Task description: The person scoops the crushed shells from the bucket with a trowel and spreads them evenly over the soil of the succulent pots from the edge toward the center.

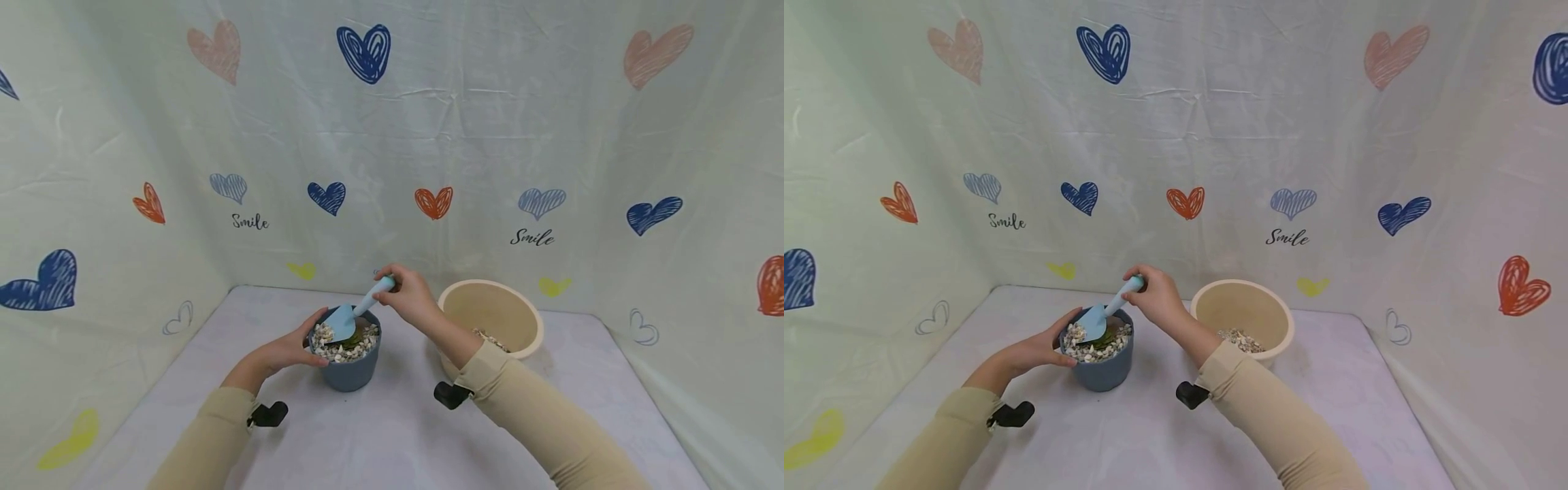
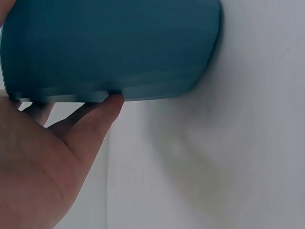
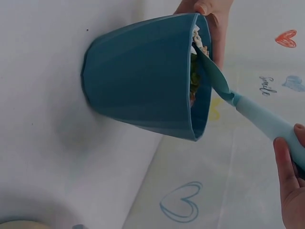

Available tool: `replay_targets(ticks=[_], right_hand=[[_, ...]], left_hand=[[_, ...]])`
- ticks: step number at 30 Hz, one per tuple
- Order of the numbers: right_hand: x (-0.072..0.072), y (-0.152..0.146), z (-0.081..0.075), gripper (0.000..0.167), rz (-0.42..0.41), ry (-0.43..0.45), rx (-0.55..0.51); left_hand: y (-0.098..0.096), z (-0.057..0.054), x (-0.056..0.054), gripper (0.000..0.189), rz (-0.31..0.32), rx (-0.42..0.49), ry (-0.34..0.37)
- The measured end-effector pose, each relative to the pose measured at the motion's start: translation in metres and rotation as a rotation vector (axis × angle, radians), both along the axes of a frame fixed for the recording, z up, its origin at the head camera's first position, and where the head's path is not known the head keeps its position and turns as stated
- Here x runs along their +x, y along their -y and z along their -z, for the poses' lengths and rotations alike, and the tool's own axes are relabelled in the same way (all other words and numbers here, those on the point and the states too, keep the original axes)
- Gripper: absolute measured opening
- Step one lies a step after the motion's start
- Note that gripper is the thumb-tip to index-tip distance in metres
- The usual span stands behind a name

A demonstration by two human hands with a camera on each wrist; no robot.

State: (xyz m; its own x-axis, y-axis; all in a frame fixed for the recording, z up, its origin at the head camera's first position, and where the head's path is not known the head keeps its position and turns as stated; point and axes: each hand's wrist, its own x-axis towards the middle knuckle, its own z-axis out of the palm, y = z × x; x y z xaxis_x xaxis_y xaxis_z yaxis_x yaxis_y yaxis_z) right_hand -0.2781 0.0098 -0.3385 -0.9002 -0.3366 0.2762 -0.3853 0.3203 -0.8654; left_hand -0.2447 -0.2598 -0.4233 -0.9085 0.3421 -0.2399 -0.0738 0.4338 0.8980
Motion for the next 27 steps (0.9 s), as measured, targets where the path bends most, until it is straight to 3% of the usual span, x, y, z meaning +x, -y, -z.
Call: replay_targets(ticks=[12, 27], right_hand=[[0.005, -0.003, -0.005, 0.023, -0.004, -0.018, 0.044], [0.015, -0.001, -0.02, 0.02, -0.055, -0.156, 0.187]], left_hand=[[-0.007, 0.001, 0.008, 0.119, -0.074, -0.035, 0.006], [-0.02, 0.004, 0.018, 0.12, -0.16, -0.079, -0.024]])
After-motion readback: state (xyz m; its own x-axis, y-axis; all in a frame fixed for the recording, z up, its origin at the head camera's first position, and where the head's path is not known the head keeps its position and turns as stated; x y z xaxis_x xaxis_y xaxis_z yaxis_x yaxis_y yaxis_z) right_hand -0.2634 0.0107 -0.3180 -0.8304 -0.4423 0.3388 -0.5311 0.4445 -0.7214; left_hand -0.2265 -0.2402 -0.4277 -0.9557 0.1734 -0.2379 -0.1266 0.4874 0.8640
